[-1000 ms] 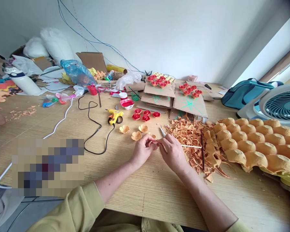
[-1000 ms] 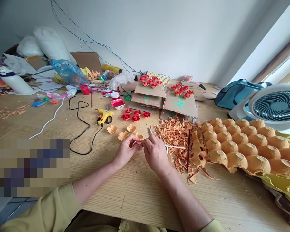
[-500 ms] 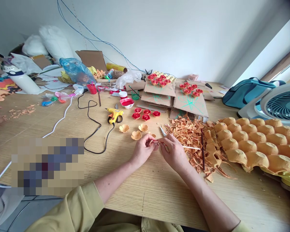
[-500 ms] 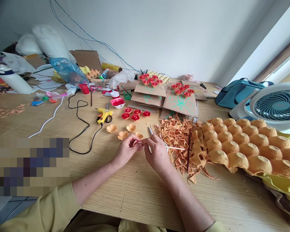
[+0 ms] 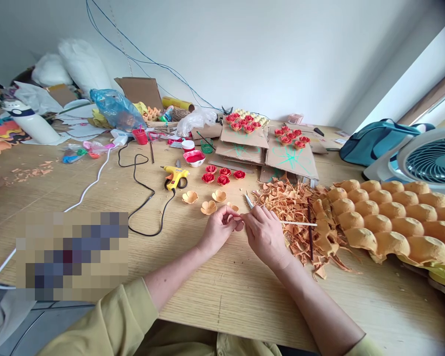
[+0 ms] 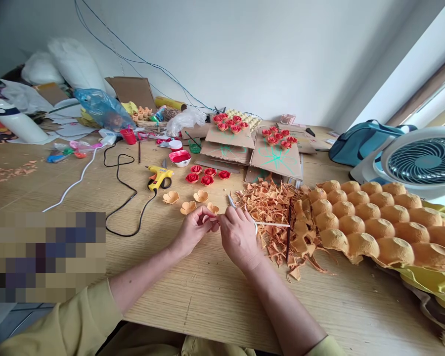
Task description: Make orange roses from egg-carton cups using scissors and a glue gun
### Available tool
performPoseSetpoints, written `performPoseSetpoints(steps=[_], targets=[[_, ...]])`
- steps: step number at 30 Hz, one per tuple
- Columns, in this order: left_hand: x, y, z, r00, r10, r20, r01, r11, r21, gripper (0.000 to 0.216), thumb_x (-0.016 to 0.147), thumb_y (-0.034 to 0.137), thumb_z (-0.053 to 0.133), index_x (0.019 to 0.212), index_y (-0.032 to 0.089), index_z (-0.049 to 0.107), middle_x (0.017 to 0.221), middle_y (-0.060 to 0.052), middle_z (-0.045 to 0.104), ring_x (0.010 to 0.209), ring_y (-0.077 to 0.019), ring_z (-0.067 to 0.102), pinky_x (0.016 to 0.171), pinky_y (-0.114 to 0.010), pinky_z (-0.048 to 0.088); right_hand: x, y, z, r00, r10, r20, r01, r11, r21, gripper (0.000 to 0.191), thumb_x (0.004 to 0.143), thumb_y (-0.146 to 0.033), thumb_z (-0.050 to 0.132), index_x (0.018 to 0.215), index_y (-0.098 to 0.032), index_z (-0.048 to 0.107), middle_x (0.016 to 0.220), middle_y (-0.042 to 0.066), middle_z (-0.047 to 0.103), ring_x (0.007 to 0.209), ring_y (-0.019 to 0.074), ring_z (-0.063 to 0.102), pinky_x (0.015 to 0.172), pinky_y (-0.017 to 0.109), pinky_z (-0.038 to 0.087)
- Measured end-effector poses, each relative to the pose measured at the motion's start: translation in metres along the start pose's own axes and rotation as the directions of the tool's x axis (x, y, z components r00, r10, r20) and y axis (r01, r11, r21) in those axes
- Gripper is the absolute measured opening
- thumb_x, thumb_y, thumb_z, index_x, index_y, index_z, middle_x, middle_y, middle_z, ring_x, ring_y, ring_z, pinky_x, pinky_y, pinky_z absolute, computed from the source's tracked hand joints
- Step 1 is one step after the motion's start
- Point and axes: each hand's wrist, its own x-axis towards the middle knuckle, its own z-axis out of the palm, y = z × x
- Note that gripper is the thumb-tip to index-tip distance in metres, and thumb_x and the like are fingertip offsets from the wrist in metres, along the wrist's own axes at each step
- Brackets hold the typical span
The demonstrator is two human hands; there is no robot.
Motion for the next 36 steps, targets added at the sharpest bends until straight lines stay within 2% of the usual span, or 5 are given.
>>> performPoseSetpoints(steps=[8,14,20,30,36], targets=[[0.001,-0.001,0.001,0.999,0.025,-0.032,-0.025,1.000,-0.012,0.012,0.081,0.023,0.068,0.083,0.017,0.057,0.065,0.003,0.062,0.062,-0.0117,0.059,0.063,-0.024,0.046,0.000,0.002,0.006,0.997,0.075,-0.014,-0.072,0.986,0.148,0.019,0.100,-0.022,0.051,0.097,-0.021,0.070,0.087,0.005,0.058,0.083,0.0200,0.054,0.076,0.030,0.040],[0.003,-0.010,-0.004,1.000,-0.001,-0.019,0.004,0.988,0.155,0.011,0.082,0.022,0.066,0.080,0.018,0.055,0.067,0.001,0.064,0.063,-0.0125,0.058,0.062,-0.025,0.045,-0.001,0.001,0.009,0.998,0.068,0.005,-0.068,0.994,0.091,0.019,0.099,-0.020,0.051,0.095,-0.020,0.070,0.087,0.006,0.059,0.080,0.0206,0.054,0.072,0.031,0.039],[0.003,-0.005,-0.004,1.000,-0.026,0.005,0.025,0.996,0.086,0.013,0.085,0.027,0.063,0.085,0.019,0.053,0.065,0.003,0.059,0.059,-0.0115,0.056,0.060,-0.024,0.046,0.001,0.000,0.007,0.998,0.061,0.009,-0.062,0.996,0.065,0.019,0.099,-0.020,0.049,0.093,-0.020,0.068,0.087,0.007,0.060,0.080,0.0218,0.055,0.073,0.032,0.041],[0.003,0.000,-0.007,0.999,0.051,0.013,-0.053,0.962,0.269,0.020,0.096,0.029,0.051,0.106,0.017,0.062,0.087,-0.004,0.064,0.079,-0.0159,0.062,0.077,-0.028,0.049,-0.002,0.002,0.001,0.946,0.322,0.030,-0.316,0.900,0.302,0.017,0.094,-0.018,0.050,0.094,-0.020,0.067,0.090,0.005,0.063,0.069,0.0163,0.059,0.065,0.027,0.046],[0.005,-0.004,-0.009,0.991,0.122,-0.050,-0.102,0.951,0.293,0.013,0.093,0.019,0.050,0.094,0.018,0.062,0.077,-0.002,0.062,0.077,-0.0161,0.061,0.075,-0.029,0.049,-0.003,-0.004,-0.006,0.932,0.356,0.061,-0.353,0.861,0.365,0.021,0.094,-0.020,0.049,0.100,-0.021,0.069,0.094,0.006,0.065,0.066,0.0145,0.060,0.062,0.026,0.048]])
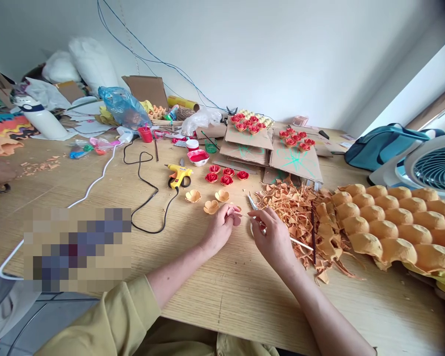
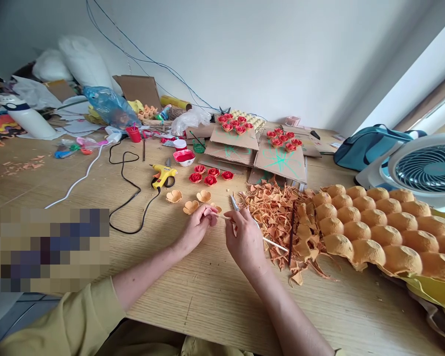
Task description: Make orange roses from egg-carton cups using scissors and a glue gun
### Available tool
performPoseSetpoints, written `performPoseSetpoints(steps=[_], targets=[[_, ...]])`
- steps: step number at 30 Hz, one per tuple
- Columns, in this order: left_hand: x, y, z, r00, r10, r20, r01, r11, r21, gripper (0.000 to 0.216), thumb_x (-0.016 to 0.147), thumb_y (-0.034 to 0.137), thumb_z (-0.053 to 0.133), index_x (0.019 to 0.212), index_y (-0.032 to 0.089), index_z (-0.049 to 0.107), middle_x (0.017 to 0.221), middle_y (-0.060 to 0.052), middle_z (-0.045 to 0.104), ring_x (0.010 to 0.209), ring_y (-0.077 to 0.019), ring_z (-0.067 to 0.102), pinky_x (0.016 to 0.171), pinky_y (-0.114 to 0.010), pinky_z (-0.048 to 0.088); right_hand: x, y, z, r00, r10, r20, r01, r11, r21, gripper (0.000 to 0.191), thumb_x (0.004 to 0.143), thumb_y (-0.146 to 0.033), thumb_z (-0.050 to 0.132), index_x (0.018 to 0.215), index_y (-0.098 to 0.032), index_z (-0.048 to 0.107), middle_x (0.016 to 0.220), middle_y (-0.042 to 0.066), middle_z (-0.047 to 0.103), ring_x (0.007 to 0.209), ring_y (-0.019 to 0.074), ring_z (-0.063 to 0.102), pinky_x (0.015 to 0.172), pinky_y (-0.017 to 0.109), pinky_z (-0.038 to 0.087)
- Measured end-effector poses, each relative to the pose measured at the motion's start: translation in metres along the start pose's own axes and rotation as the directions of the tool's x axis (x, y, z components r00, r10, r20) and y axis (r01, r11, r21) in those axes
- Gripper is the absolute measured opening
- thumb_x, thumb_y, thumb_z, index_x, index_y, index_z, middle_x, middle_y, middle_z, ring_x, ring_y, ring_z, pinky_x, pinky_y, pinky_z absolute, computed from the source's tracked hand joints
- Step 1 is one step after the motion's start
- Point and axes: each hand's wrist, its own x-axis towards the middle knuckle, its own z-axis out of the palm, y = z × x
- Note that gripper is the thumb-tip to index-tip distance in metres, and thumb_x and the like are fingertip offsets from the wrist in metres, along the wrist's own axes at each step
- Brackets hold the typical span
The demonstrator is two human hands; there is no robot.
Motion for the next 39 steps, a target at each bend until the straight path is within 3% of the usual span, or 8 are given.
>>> performPoseSetpoints(steps=[9,14,20,27,32,39], targets=[[-0.003,0.005,0.005,1.000,-0.003,-0.001,0.003,1.000,0.021,0.011,0.087,0.008,0.051,0.089,0.018,0.056,0.085,-0.001,0.062,0.074,-0.0127,0.063,0.070,-0.025,0.050,-0.004,-0.003,0.006,0.997,-0.019,0.081,0.024,0.998,-0.057,0.019,0.092,-0.017,0.052,0.101,-0.022,0.068,0.089,0.005,0.068,0.067,0.0157,0.061,0.062,0.026,0.047],[-0.008,0.011,0.008,0.999,0.018,0.045,-0.022,0.997,0.078,0.014,0.085,0.008,0.053,0.093,0.018,0.056,0.085,0.000,0.064,0.076,-0.0133,0.064,0.072,-0.025,0.050,-0.003,-0.002,0.005,0.998,-0.012,0.069,0.020,0.993,-0.120,0.019,0.094,-0.018,0.053,0.098,-0.024,0.070,0.090,0.004,0.067,0.063,0.0138,0.059,0.058,0.024,0.042],[-0.010,0.011,0.009,0.998,-0.007,0.066,-0.006,0.982,0.188,0.011,0.083,0.014,0.060,0.093,0.018,0.058,0.082,-0.001,0.065,0.071,-0.0139,0.061,0.061,-0.023,0.046,-0.005,0.000,0.007,0.998,-0.059,0.017,0.061,0.966,-0.252,0.019,0.093,-0.018,0.053,0.090,-0.024,0.071,0.084,0.004,0.065,0.065,0.0158,0.060,0.056,0.025,0.037],[-0.009,0.008,0.008,0.998,-0.002,0.057,-0.005,0.994,0.113,0.013,0.082,0.007,0.053,0.085,0.019,0.058,0.077,0.001,0.067,0.069,-0.0128,0.063,0.063,-0.023,0.047,-0.004,0.000,0.006,0.992,-0.121,0.020,0.122,0.959,-0.255,0.020,0.095,-0.017,0.053,0.093,-0.025,0.071,0.085,0.005,0.064,0.070,0.0177,0.060,0.060,0.026,0.039],[-0.007,0.001,0.005,0.998,0.000,0.068,-0.008,0.993,0.119,0.002,0.086,0.017,0.058,0.086,0.018,0.060,0.072,0.000,0.067,0.064,-0.0130,0.062,0.061,-0.023,0.046,-0.003,0.001,0.005,0.991,-0.129,0.024,0.131,0.960,-0.248,0.021,0.094,-0.015,0.053,0.093,-0.025,0.072,0.086,0.005,0.064,0.069,0.0168,0.059,0.061,0.026,0.039],[-0.005,-0.001,0.001,0.995,-0.016,0.094,0.006,0.994,0.110,0.008,0.085,0.024,0.064,0.082,0.017,0.062,0.069,-0.001,0.067,0.061,-0.0134,0.063,0.058,-0.023,0.047,-0.002,0.002,0.004,0.989,-0.139,0.052,0.147,0.958,-0.244,0.018,0.094,-0.017,0.054,0.091,-0.024,0.071,0.085,0.004,0.063,0.073,0.0175,0.060,0.063,0.026,0.039]])
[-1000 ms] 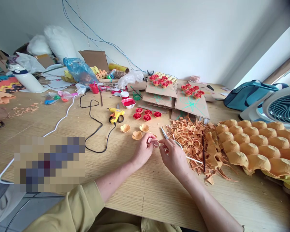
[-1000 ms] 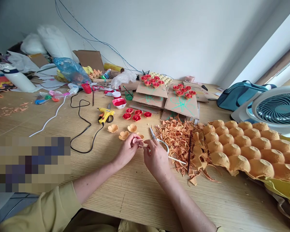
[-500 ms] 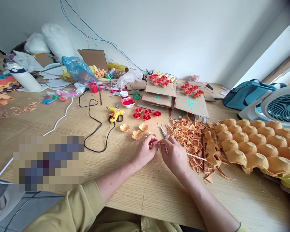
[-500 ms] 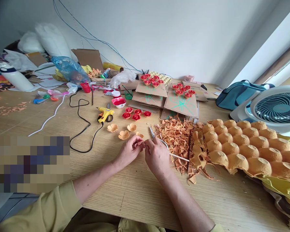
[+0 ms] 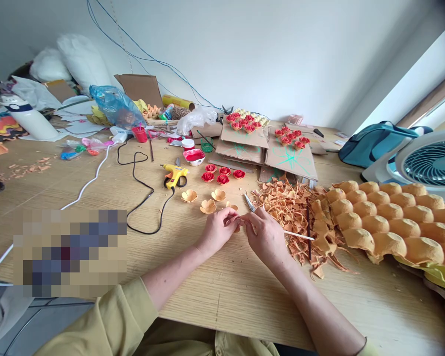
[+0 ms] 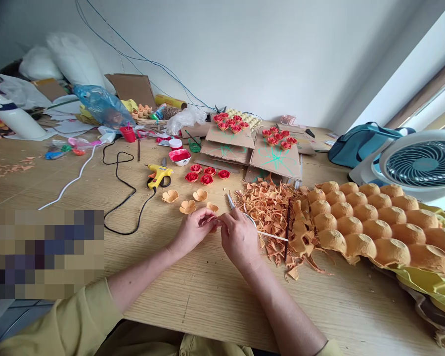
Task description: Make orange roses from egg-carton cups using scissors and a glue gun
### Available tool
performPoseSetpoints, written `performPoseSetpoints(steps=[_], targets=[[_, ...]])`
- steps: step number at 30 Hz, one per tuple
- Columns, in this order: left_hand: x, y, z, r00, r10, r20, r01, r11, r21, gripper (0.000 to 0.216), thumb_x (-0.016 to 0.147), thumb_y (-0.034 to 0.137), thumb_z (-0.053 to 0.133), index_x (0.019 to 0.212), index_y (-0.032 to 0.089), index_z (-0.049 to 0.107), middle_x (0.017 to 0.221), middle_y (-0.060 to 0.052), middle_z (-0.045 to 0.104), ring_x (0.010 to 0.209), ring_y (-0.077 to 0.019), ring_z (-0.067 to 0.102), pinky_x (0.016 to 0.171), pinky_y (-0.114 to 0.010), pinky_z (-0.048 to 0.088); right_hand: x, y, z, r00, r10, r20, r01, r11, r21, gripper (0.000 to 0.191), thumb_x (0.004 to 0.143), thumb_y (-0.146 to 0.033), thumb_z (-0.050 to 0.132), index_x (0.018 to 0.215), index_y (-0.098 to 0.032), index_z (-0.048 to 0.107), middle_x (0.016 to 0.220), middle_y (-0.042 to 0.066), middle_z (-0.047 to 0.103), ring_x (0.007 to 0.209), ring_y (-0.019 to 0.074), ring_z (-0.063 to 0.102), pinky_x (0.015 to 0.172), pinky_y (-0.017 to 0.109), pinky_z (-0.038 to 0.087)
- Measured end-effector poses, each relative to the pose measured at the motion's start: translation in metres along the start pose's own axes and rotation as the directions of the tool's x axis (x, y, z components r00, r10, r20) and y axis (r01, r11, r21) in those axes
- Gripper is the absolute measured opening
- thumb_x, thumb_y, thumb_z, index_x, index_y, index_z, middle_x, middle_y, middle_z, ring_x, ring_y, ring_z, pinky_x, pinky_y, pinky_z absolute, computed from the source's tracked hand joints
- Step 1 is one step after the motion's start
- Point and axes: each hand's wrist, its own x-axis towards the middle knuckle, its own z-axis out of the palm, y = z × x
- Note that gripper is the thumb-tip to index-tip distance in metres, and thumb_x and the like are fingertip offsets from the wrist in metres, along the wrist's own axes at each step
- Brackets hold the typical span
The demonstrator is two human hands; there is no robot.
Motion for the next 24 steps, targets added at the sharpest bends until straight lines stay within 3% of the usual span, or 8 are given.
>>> performPoseSetpoints(steps=[8,13,18,24], targets=[[0.0005,0.0080,-0.0034,0.997,-0.030,0.067,0.032,0.999,-0.031,0.017,0.085,0.031,0.066,0.078,0.017,0.060,0.065,0.001,0.064,0.056,-0.0124,0.061,0.055,-0.023,0.046,0.0031,0.0039,-0.0020,0.991,-0.127,0.042,0.130,0.988,-0.080,0.021,0.096,-0.016,0.051,0.087,-0.022,0.069,0.086,0.005,0.060,0.077,0.0173,0.057,0.068,0.027,0.039],[0.0009,0.0026,-0.0026,0.999,0.048,0.016,-0.048,0.998,0.027,0.016,0.087,0.031,0.065,0.080,0.018,0.058,0.069,0.000,0.064,0.062,-0.0125,0.059,0.058,-0.023,0.045,0.0042,0.0068,-0.0038,0.995,-0.093,0.042,0.092,0.995,0.025,0.022,0.096,-0.015,0.051,0.100,-0.022,0.071,0.088,0.005,0.061,0.081,0.0177,0.059,0.071,0.026,0.042],[0.0004,-0.0015,-0.0020,0.999,0.043,0.008,-0.044,0.998,0.036,0.016,0.086,0.032,0.066,0.082,0.018,0.059,0.070,0.000,0.064,0.064,-0.0134,0.060,0.060,-0.024,0.046,0.0038,0.0086,-0.0034,0.995,-0.088,0.054,0.085,0.995,0.054,0.024,0.096,-0.014,0.051,0.101,-0.025,0.073,0.087,0.005,0.061,0.080,0.0183,0.059,0.070,0.027,0.042],[0.0003,0.0061,-0.0039,0.999,-0.011,0.037,0.012,1.000,-0.018,0.017,0.085,0.032,0.066,0.079,0.017,0.060,0.070,-0.001,0.066,0.062,-0.0133,0.061,0.059,-0.024,0.047,0.0031,0.0060,-0.0040,0.992,-0.114,0.050,0.117,0.991,-0.060,0.021,0.096,-0.015,0.052,0.091,-0.023,0.071,0.084,0.005,0.058,0.077,0.0179,0.056,0.068,0.027,0.039]])
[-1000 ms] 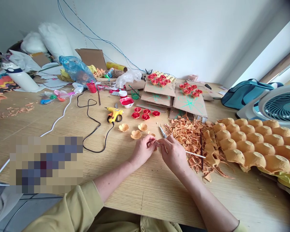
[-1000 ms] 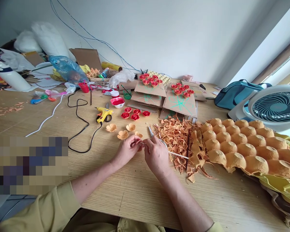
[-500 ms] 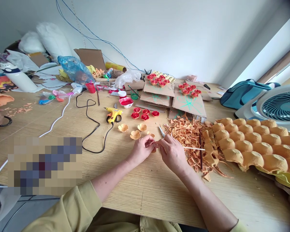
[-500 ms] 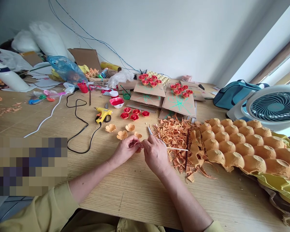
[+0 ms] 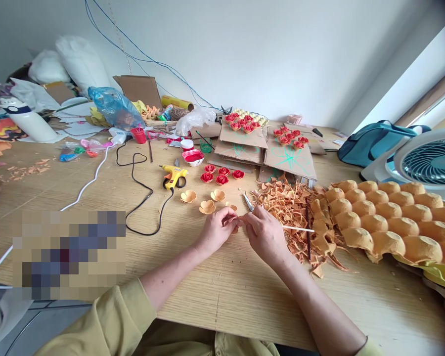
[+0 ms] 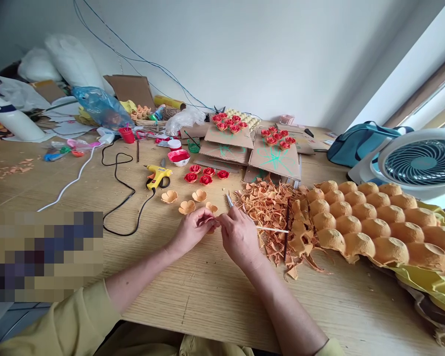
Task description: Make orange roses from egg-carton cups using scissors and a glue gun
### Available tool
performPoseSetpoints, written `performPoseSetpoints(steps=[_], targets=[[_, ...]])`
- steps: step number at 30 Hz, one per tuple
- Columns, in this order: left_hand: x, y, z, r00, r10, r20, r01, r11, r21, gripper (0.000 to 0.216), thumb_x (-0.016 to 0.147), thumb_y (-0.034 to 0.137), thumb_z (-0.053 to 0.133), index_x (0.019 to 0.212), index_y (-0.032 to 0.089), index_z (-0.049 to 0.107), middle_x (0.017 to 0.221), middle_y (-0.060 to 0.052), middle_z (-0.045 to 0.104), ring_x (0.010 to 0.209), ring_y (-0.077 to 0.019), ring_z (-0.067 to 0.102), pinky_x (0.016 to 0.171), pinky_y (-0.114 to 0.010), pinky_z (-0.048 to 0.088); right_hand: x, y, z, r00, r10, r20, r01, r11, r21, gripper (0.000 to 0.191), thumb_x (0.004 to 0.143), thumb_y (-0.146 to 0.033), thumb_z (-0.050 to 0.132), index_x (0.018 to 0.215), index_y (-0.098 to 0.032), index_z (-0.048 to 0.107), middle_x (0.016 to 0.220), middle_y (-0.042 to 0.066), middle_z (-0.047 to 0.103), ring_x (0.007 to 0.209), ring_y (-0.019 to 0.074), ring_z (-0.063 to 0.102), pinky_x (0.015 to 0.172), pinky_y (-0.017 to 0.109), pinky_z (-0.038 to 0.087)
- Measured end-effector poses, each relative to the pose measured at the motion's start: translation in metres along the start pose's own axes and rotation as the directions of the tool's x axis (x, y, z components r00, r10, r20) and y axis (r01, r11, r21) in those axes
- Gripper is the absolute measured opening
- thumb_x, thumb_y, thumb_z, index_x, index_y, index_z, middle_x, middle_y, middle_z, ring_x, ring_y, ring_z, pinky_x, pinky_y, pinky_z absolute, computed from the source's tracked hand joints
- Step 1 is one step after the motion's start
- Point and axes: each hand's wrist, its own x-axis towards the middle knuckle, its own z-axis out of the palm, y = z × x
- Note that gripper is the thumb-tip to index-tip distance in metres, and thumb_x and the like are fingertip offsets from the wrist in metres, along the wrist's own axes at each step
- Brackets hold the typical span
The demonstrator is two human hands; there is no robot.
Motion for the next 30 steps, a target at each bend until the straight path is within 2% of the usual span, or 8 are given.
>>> performPoseSetpoints(steps=[5,7,11,14,19,25,30], targets=[[0.0021,0.0019,-0.0015,0.990,-0.130,0.059,0.139,0.972,-0.189,0.029,0.078,0.041,0.072,0.074,0.017,0.056,0.064,0.001,0.061,0.056,-0.0130,0.059,0.056,-0.025,0.049,-0.0010,-0.0030,-0.0010,0.994,-0.108,0.020,0.110,0.980,-0.164,0.018,0.097,-0.019,0.053,0.087,-0.022,0.067,0.087,0.006,0.059,0.079,0.0196,0.054,0.068,0.030,0.036],[0.0024,0.0003,-0.0012,0.992,-0.115,0.048,0.122,0.975,-0.187,0.031,0.078,0.042,0.072,0.073,0.017,0.055,0.063,0.002,0.060,0.056,-0.0124,0.058,0.056,-0.025,0.049,-0.0013,-0.0021,0.0012,0.995,-0.098,0.017,0.100,0.987,-0.128,0.018,0.098,-0.017,0.052,0.089,-0.021,0.067,0.088,0.006,0.059,0.079,0.0188,0.055,0.068,0.029,0.037],[0.0018,-0.0032,0.0007,1.000,0.008,0.001,-0.008,0.997,-0.074,0.025,0.085,0.037,0.066,0.074,0.018,0.055,0.064,0.003,0.059,0.056,-0.0108,0.055,0.055,-0.022,0.045,-0.0018,0.0006,0.0053,1.000,-0.024,-0.008,0.024,1.000,0.007,0.019,0.099,-0.017,0.049,0.100,-0.022,0.067,0.091,0.005,0.060,0.080,0.0167,0.057,0.068,0.026,0.038],[0.0006,-0.0045,0.0013,0.999,0.041,-0.017,-0.042,0.999,-0.008,0.019,0.086,0.033,0.064,0.078,0.018,0.056,0.067,0.001,0.061,0.059,-0.0118,0.057,0.056,-0.023,0.045,-0.0018,0.0000,0.0051,1.000,-0.015,-0.009,0.015,1.000,0.014,0.018,0.100,-0.019,0.050,0.099,-0.022,0.068,0.090,0.005,0.060,0.082,0.0169,0.058,0.070,0.026,0.039],[0.0001,-0.0013,-0.0009,1.000,-0.023,0.010,0.024,0.999,-0.049,0.020,0.084,0.034,0.065,0.076,0.018,0.056,0.065,0.002,0.059,0.057,-0.0120,0.056,0.054,-0.023,0.046,-0.0003,-0.0043,0.0026,1.000,-0.026,-0.008,0.025,0.994,-0.107,0.019,0.099,-0.020,0.051,0.087,-0.022,0.065,0.088,0.005,0.060,0.077,0.0172,0.055,0.065,0.028,0.036],[0.0030,0.0027,-0.0040,0.995,-0.060,0.074,0.073,0.978,-0.195,0.027,0.080,0.035,0.070,0.071,0.019,0.050,0.061,0.006,0.051,0.053,-0.0089,0.051,0.052,-0.021,0.045,0.0014,-0.0072,0.0005,0.987,-0.158,0.024,0.160,0.964,-0.212,0.015,0.098,-0.020,0.052,0.093,-0.024,0.065,0.089,0.005,0.062,0.080,0.0208,0.054,0.068,0.031,0.037],[0.0031,-0.0004,-0.0025,0.998,0.068,0.004,-0.068,0.995,-0.069,0.018,0.088,0.030,0.062,0.076,0.018,0.054,0.067,0.001,0.060,0.060,-0.0112,0.057,0.056,-0.022,0.047,0.0010,-0.0037,0.0072,0.999,0.011,-0.037,-0.013,0.999,-0.036,0.014,0.099,-0.019,0.050,0.097,-0.021,0.064,0.092,0.006,0.061,0.081,0.0185,0.057,0.071,0.028,0.041]])
